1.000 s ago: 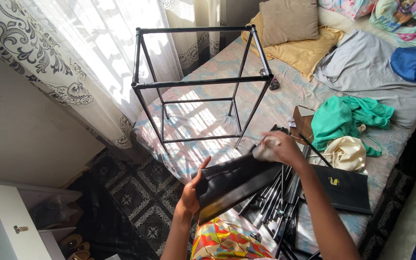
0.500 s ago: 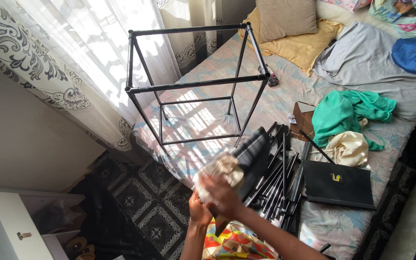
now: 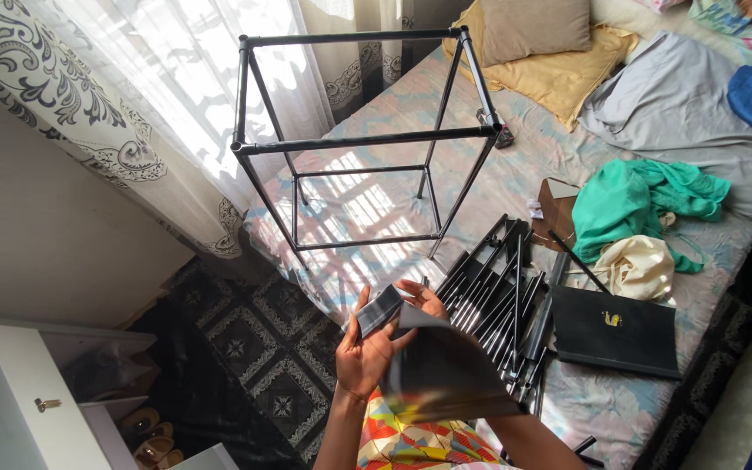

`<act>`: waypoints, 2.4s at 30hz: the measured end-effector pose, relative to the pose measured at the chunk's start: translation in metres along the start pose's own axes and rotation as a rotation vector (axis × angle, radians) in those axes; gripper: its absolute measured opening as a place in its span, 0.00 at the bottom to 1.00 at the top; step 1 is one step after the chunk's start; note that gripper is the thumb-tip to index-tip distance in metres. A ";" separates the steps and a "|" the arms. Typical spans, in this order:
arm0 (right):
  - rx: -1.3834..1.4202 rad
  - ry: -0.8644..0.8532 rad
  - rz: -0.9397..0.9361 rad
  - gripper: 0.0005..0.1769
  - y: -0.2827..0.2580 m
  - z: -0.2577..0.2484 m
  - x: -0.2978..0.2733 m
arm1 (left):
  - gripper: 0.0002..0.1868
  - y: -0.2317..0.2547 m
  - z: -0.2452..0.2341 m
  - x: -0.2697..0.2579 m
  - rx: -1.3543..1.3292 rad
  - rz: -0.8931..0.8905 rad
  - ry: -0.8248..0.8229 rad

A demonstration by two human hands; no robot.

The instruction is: The person assembles a black metal frame by connecting vertical and horizontal rods with corner joints. They wipe the rods with a cloth before inserting them into the frame and add a flat metal panel to the structure.

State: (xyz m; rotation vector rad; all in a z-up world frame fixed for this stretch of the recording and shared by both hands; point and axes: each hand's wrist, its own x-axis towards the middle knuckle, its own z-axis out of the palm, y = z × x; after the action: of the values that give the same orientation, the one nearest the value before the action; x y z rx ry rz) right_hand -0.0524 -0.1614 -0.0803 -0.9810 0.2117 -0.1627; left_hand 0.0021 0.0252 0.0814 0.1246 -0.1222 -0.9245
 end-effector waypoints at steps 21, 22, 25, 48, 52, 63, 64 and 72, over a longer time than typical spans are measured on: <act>0.385 0.246 0.846 0.55 0.032 -0.049 -0.065 | 0.31 0.022 -0.020 -0.034 -0.209 0.021 -0.027; 0.600 0.179 0.713 0.47 0.033 -0.047 -0.065 | 0.31 0.023 -0.022 -0.035 -0.246 0.018 -0.050; 0.583 0.284 0.609 0.22 0.031 -0.052 -0.054 | 0.30 0.029 -0.024 -0.041 -0.309 0.035 0.005; 0.316 0.511 0.278 0.13 -0.017 -0.092 -0.081 | 0.19 0.058 -0.117 -0.044 0.959 0.268 0.873; 0.365 0.508 0.172 0.11 -0.018 -0.087 -0.085 | 0.17 0.050 -0.127 -0.034 0.921 0.343 0.788; 0.116 0.523 0.264 0.06 -0.029 -0.106 -0.102 | 0.12 0.059 -0.134 -0.007 0.836 0.402 0.837; 0.103 0.516 0.257 0.06 -0.029 -0.108 -0.103 | 0.12 0.058 -0.137 -0.005 0.859 0.402 0.868; 0.123 0.663 0.318 0.09 -0.009 -0.116 -0.119 | 0.18 0.049 -0.189 -0.001 0.872 0.371 0.823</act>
State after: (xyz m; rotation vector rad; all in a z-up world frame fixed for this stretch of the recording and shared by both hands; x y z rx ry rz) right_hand -0.1969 -0.2318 -0.1226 -0.7324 0.9487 -0.2025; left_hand 0.0697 0.0654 -0.0975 1.2310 0.2220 -0.3406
